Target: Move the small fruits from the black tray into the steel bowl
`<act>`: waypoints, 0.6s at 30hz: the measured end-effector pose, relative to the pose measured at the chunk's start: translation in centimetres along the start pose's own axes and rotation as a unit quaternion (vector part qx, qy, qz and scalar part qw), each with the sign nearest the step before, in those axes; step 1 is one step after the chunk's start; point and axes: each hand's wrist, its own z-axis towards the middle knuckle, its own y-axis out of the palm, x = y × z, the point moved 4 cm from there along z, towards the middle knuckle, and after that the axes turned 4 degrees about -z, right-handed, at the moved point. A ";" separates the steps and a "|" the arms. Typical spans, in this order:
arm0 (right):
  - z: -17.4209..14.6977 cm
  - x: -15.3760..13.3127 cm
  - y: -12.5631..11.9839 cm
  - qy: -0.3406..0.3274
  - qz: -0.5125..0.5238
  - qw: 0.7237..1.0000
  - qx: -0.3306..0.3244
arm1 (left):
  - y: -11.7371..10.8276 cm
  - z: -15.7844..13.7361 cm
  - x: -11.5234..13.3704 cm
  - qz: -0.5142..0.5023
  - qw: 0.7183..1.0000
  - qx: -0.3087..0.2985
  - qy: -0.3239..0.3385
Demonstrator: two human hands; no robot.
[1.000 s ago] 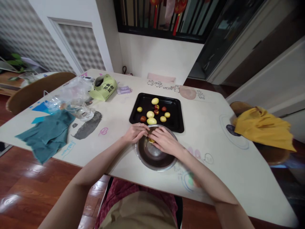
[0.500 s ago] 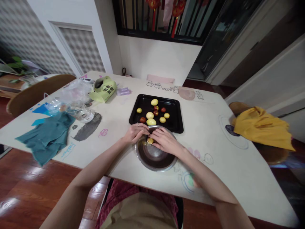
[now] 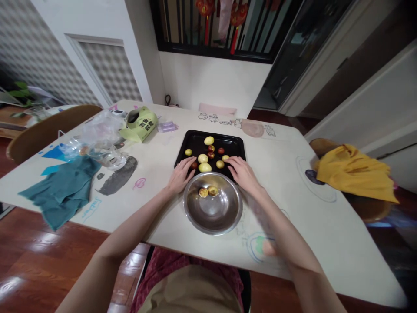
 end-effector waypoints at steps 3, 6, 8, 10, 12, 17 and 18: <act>-0.1 1.3 1.1 -0.013 0.023 1.000 -0.009 | 0.3 0.0 -0.2 0.030 0.999 -0.023 0.012; -0.2 1.5 2.2 -0.036 0.021 0.998 -0.037 | 0.5 0.0 -0.2 0.076 0.996 -0.049 0.020; -0.3 1.4 2.7 -0.040 0.008 0.997 -0.058 | 0.5 0.0 -0.1 0.109 0.992 -0.059 0.015; -0.4 1.4 2.9 -0.040 -0.004 0.997 -0.073 | 0.4 0.0 -0.1 0.132 0.989 -0.062 0.002; -0.3 1.4 2.9 -0.036 -0.016 0.996 -0.078 | 0.3 0.0 -0.1 0.139 0.988 -0.064 -0.011; -0.2 1.5 2.5 -0.030 -0.030 0.997 -0.070 | 0.0 0.2 -0.4 0.128 0.990 -0.062 -0.013; -0.2 1.5 2.5 -0.033 -0.024 0.997 -0.068 | 0.0 0.2 -0.4 0.130 0.990 -0.063 -0.009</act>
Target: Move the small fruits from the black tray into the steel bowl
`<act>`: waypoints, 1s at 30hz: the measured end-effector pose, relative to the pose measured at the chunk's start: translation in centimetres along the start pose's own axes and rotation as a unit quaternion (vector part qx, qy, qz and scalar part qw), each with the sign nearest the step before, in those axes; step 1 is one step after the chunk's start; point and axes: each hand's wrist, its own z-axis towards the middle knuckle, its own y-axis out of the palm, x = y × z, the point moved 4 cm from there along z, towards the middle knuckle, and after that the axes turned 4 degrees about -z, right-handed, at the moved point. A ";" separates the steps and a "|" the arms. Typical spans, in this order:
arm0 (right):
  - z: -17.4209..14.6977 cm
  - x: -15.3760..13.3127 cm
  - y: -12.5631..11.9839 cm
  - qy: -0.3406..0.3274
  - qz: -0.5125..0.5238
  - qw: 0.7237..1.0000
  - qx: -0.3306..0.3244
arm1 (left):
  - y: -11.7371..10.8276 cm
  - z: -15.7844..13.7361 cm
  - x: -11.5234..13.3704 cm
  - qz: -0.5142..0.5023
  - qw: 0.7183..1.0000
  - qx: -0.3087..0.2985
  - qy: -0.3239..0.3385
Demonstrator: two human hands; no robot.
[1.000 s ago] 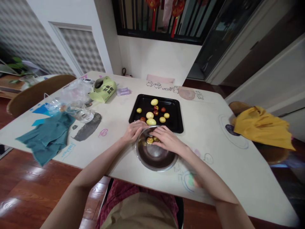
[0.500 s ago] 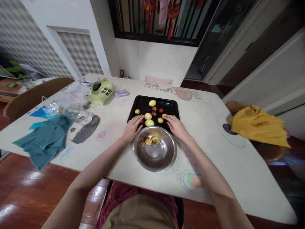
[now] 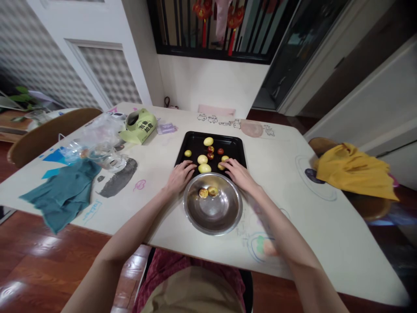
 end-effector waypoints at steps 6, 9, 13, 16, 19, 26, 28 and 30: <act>-0.1 0.3 0.1 -0.008 0.037 0.999 0.004 | 0.3 0.0 0.0 0.043 0.998 -0.024 0.027; -0.1 0.7 0.2 0.000 0.027 1.000 0.005 | 0.3 0.0 0.2 0.054 0.998 -0.019 0.030; -0.1 1.1 0.4 0.006 0.023 1.000 0.005 | 0.1 0.0 0.4 0.040 0.999 -0.008 0.026; -0.1 1.3 0.5 0.011 0.040 0.999 -0.001 | -0.2 0.1 0.3 0.020 1.000 -0.001 0.020; -0.1 1.4 0.5 0.021 0.062 0.998 -0.008 | -0.5 0.1 0.2 -0.017 1.000 0.010 0.023; -0.1 1.2 0.8 -0.005 0.084 0.996 -0.020 | -0.9 0.1 0.0 -0.125 0.990 0.060 0.022; 0.0 1.2 0.6 -0.002 0.065 0.998 -0.015 | -1.1 0.1 0.4 -0.144 0.986 0.084 0.027; 0.1 1.0 0.2 -0.001 0.038 0.999 -0.010 | -1.6 0.1 1.1 -0.159 0.980 0.109 0.046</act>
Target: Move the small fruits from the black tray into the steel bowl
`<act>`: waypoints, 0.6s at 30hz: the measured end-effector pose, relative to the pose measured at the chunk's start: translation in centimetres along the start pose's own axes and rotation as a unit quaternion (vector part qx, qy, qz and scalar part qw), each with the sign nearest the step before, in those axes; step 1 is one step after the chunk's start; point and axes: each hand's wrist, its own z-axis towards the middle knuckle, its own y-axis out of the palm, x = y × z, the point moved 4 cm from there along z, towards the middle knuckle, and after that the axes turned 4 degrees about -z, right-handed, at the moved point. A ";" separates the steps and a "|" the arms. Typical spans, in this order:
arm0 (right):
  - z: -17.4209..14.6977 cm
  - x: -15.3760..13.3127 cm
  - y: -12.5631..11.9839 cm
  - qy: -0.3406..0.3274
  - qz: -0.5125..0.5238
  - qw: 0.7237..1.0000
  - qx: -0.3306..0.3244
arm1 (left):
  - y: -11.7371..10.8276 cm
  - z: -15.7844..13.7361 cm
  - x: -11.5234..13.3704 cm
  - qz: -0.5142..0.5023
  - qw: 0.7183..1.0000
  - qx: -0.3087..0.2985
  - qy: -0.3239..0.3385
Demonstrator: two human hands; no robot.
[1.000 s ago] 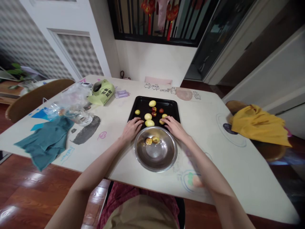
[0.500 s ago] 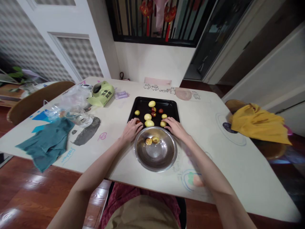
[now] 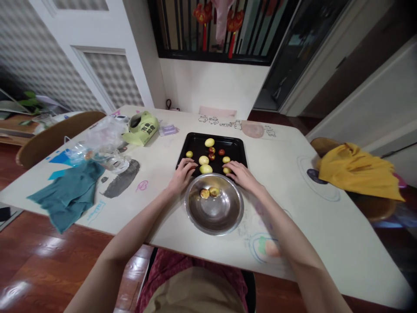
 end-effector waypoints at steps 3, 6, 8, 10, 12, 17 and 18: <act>0.1 -0.7 -1.1 0.002 -0.028 1.000 0.012 | -0.5 0.2 1.4 -0.025 0.998 0.026 0.042; 0.0 -2.3 -2.5 -0.006 -0.004 0.999 0.038 | -1.0 0.3 2.6 -0.062 0.994 0.040 0.084; 0.0 -3.9 -3.4 -0.026 0.037 0.997 0.055 | -1.1 0.3 3.1 -0.085 0.990 0.043 0.101; -0.1 -5.9 -4.0 -0.060 0.083 0.993 0.054 | -1.1 0.2 3.2 -0.098 0.989 0.040 0.100; -0.3 -7.9 -4.4 -0.093 0.121 0.988 0.033 | -0.9 0.1 3.2 -0.099 0.990 0.034 0.089; -1.3 -12.1 -4.7 -0.142 0.162 0.975 -0.049 | -0.9 -0.2 3.2 -0.089 0.991 0.061 0.080; -1.6 -12.7 -4.6 -0.152 0.162 0.973 -0.068 | -1.0 -0.2 3.3 -0.090 0.990 0.069 0.085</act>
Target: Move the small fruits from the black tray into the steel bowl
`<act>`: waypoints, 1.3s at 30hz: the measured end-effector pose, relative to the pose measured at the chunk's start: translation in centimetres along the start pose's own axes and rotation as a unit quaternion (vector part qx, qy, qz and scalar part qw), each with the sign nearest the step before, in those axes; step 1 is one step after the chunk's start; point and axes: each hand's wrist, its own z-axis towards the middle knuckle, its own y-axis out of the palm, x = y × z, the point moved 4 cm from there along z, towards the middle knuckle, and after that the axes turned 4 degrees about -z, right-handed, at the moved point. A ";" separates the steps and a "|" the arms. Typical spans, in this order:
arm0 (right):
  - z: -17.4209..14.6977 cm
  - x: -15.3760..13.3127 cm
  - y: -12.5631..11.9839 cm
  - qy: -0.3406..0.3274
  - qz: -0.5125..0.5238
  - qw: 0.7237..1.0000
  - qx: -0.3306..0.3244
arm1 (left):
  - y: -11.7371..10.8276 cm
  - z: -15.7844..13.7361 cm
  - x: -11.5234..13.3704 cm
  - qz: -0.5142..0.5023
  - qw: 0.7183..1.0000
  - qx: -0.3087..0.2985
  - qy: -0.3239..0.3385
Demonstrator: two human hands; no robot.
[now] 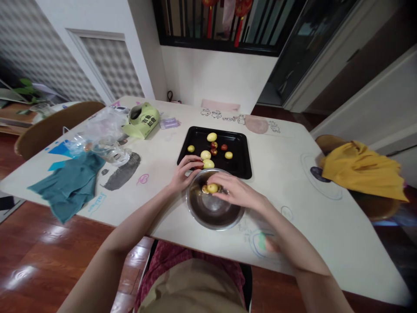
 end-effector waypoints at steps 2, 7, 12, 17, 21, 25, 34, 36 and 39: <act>0.0 -1.0 0.9 -0.017 -0.003 0.999 -0.044 | 0.0 0.0 0.2 -0.008 1.000 0.011 0.014; 0.0 -2.0 3.8 -0.044 -0.050 0.991 -0.119 | 0.0 0.0 0.2 -0.011 1.000 0.012 0.019; 0.1 -1.6 5.8 -0.047 -0.101 0.985 -0.130 | 0.1 0.0 0.3 -0.007 1.000 -0.004 0.029; 0.0 -1.3 6.1 -0.056 -0.161 0.979 -0.114 | 0.2 0.0 0.4 -0.012 0.999 -0.003 0.034; 0.0 -1.3 5.9 -0.068 -0.186 0.973 -0.117 | 0.3 -0.1 0.2 -0.005 1.000 -0.010 0.014; 0.2 -1.5 5.4 -0.060 -0.167 0.977 -0.120 | 0.3 -0.1 0.0 -0.009 1.000 -0.015 0.010; 0.2 0.0 1.6 -0.028 -0.120 0.992 -0.014 | 0.3 0.0 0.1 -0.035 0.998 -0.039 0.024; 0.2 0.3 1.2 -0.020 -0.132 0.990 0.032 | 0.3 0.1 0.4 -0.047 0.998 -0.042 0.032; 0.0 0.4 1.1 -0.011 -0.155 0.983 0.099 | 0.3 0.3 1.0 -0.068 0.996 -0.040 0.044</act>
